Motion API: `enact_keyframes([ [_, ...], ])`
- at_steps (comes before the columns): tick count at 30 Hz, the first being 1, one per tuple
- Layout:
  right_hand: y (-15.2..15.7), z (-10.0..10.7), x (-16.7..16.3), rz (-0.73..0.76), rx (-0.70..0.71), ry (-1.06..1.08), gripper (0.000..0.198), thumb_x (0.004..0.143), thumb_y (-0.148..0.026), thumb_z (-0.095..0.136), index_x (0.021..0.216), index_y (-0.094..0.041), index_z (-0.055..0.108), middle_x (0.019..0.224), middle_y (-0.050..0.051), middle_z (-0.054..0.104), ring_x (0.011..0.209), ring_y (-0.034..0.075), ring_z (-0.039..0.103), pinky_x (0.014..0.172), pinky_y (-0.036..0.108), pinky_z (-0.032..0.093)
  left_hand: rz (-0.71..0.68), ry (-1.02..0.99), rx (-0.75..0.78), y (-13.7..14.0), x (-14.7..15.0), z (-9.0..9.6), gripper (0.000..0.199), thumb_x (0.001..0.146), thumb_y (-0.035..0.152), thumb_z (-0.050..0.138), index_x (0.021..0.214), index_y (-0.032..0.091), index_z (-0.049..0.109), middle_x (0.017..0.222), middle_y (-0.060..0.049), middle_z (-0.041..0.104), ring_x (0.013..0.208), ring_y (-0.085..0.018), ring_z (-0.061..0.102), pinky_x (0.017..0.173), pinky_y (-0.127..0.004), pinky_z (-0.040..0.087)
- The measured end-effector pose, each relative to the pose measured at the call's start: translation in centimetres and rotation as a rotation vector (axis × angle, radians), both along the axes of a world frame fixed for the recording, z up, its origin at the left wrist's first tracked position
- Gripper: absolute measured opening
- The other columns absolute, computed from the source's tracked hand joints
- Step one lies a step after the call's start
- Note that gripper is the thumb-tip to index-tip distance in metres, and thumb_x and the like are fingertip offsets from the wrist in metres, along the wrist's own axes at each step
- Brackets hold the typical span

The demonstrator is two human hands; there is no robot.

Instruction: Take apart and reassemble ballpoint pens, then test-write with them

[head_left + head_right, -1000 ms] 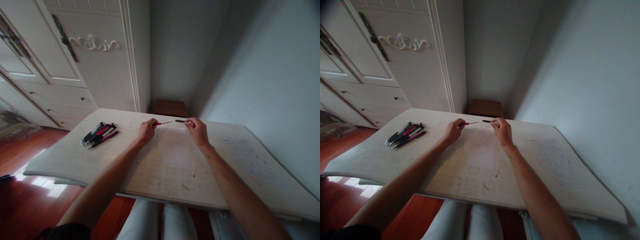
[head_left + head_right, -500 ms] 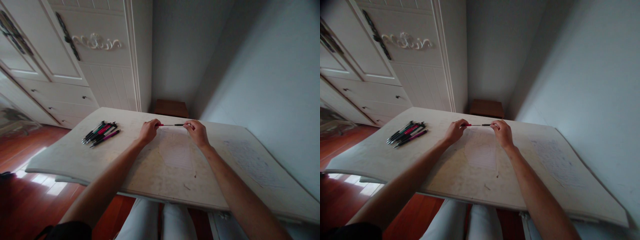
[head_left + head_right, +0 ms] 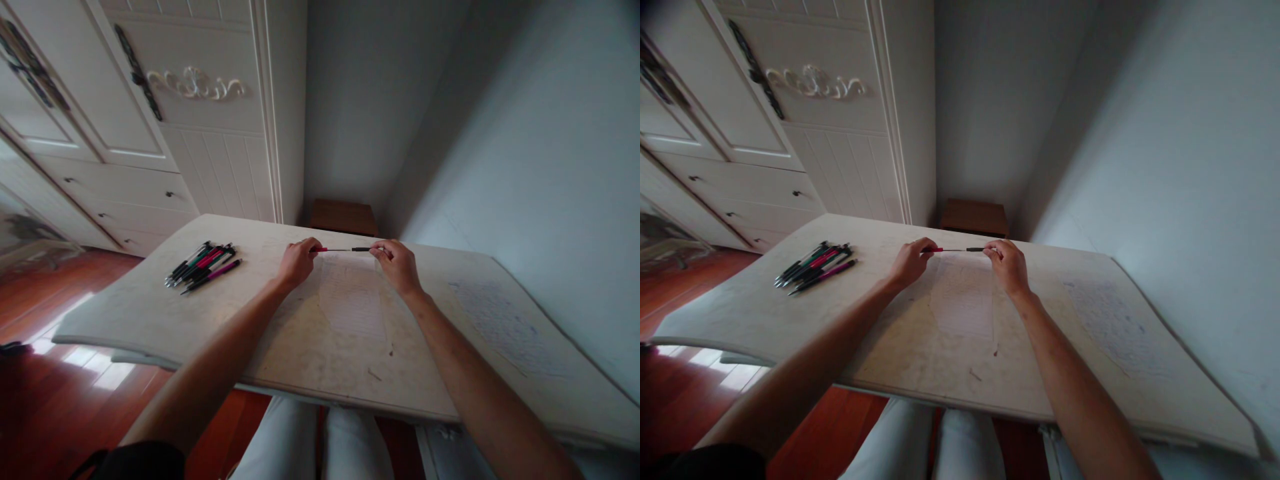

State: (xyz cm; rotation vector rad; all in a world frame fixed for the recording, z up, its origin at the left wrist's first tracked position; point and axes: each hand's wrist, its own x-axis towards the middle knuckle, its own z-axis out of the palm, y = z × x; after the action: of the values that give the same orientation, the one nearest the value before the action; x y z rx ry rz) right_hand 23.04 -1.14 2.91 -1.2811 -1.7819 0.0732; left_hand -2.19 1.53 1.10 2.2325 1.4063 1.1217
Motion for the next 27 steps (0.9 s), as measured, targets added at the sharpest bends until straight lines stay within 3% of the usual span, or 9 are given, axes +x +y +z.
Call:
enact_keyframes([
  [6, -0.3, 0.2, -0.5, 0.019, -0.015, -0.006, 0.021, 0.089, -0.034, 0.054, 0.083, -0.020, 0.068, 0.076, 0.004, 0.062, 0.065, 0.017, 0.051, 0.066, 0.031, 0.040, 0.010, 0.017, -0.007, -0.1, 0.1, 0.1, 0.017, 0.085, 0.010, 0.055, 0.091, 0.021, 0.067, 0.091, -0.004, 0.073, 0.087, -0.019, 0.066, 0.082, -0.031, 0.048],
  [27, -0.9, -0.4, -2.4, 0.119, -0.070, -0.049, 0.018, 0.089, -0.029, 0.054, 0.082, -0.020, 0.067, 0.079, 0.005, 0.064, 0.068, 0.017, 0.054, 0.067, 0.030, 0.042, -0.154, 0.067, -0.025, -0.8, 1.1, 0.2, 0.021, 0.083, 0.010, 0.058, 0.095, 0.022, 0.070, 0.094, -0.003, 0.074, 0.088, -0.018, 0.068, 0.085, -0.029, 0.049],
])
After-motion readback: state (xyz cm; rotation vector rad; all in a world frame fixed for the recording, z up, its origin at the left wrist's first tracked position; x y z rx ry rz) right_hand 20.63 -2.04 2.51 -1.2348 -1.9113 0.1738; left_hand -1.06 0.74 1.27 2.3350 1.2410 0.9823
